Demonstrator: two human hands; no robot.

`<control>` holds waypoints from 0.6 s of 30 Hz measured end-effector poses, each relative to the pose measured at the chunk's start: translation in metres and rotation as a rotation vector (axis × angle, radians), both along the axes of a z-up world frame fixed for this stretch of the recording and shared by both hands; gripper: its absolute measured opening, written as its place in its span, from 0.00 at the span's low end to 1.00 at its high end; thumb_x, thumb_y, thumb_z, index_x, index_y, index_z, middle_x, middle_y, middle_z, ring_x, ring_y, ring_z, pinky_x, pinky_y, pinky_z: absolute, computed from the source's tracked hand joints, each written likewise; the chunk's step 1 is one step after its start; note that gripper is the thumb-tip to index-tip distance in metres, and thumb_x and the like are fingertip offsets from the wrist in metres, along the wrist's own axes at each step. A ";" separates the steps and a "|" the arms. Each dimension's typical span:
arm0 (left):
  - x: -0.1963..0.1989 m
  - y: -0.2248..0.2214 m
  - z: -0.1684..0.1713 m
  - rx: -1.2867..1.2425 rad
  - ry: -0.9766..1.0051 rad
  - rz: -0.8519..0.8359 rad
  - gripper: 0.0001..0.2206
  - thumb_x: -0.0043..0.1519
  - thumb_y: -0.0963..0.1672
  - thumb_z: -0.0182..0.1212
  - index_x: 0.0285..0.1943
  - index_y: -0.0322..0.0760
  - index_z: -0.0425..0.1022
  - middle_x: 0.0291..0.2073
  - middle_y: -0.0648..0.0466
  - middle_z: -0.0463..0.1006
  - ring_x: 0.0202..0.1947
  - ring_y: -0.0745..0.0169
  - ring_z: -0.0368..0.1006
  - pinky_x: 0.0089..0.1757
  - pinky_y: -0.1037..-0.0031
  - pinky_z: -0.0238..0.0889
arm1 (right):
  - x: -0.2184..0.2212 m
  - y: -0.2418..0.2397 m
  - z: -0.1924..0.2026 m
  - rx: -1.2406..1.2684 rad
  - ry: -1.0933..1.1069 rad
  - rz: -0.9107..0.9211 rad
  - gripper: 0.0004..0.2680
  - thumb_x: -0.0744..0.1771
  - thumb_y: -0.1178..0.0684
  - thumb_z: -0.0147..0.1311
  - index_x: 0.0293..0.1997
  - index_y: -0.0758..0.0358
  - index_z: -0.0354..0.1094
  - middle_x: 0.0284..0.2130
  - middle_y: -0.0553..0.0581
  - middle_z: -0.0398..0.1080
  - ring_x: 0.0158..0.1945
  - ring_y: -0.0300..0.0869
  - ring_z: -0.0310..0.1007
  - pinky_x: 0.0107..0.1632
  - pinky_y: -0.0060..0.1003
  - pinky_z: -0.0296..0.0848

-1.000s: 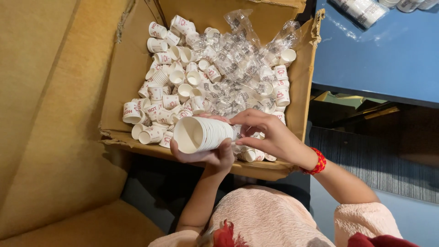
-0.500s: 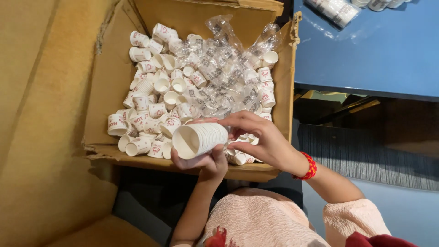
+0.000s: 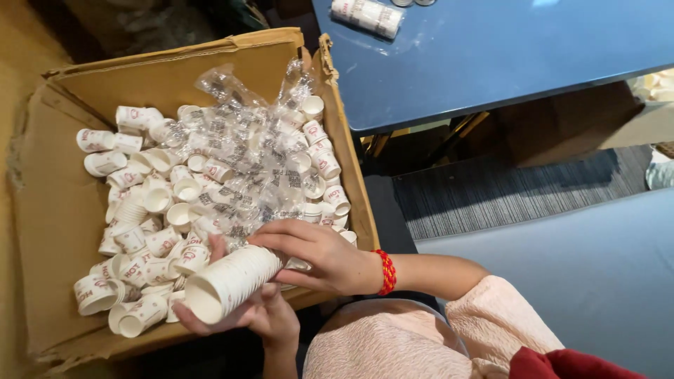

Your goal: The recorder is stacking and organizing paper cups from a box and placing them into a plastic sleeve.

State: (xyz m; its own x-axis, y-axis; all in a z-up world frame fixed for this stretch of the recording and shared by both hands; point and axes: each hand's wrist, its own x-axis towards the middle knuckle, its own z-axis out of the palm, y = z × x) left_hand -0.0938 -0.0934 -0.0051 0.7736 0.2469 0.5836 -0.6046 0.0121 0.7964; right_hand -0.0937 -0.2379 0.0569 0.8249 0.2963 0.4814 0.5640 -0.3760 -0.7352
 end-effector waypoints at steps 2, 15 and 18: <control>-0.009 0.009 -0.005 -0.015 0.003 -0.045 0.42 0.71 0.51 0.63 0.79 0.55 0.25 0.73 0.32 0.53 0.70 0.40 0.59 0.65 0.50 0.60 | -0.004 -0.002 0.001 0.049 0.024 -0.002 0.21 0.68 0.55 0.64 0.68 0.65 0.63 0.62 0.61 0.67 0.63 0.50 0.73 0.62 0.40 0.75; -0.028 0.033 -0.060 -0.071 0.332 -0.274 0.28 0.71 0.45 0.47 0.77 0.20 0.50 0.69 0.33 0.64 0.64 0.45 0.70 0.60 0.63 0.66 | -0.024 0.003 -0.026 0.329 0.114 -0.050 0.19 0.69 0.52 0.62 0.68 0.63 0.64 0.62 0.58 0.66 0.60 0.40 0.71 0.55 0.30 0.76; -0.028 0.032 -0.053 0.029 0.419 -0.373 0.30 0.67 0.42 0.50 0.76 0.17 0.49 0.67 0.28 0.63 0.63 0.42 0.68 0.58 0.62 0.65 | -0.028 0.006 -0.032 0.363 0.136 -0.087 0.19 0.69 0.52 0.62 0.68 0.63 0.65 0.61 0.58 0.67 0.59 0.40 0.71 0.55 0.31 0.76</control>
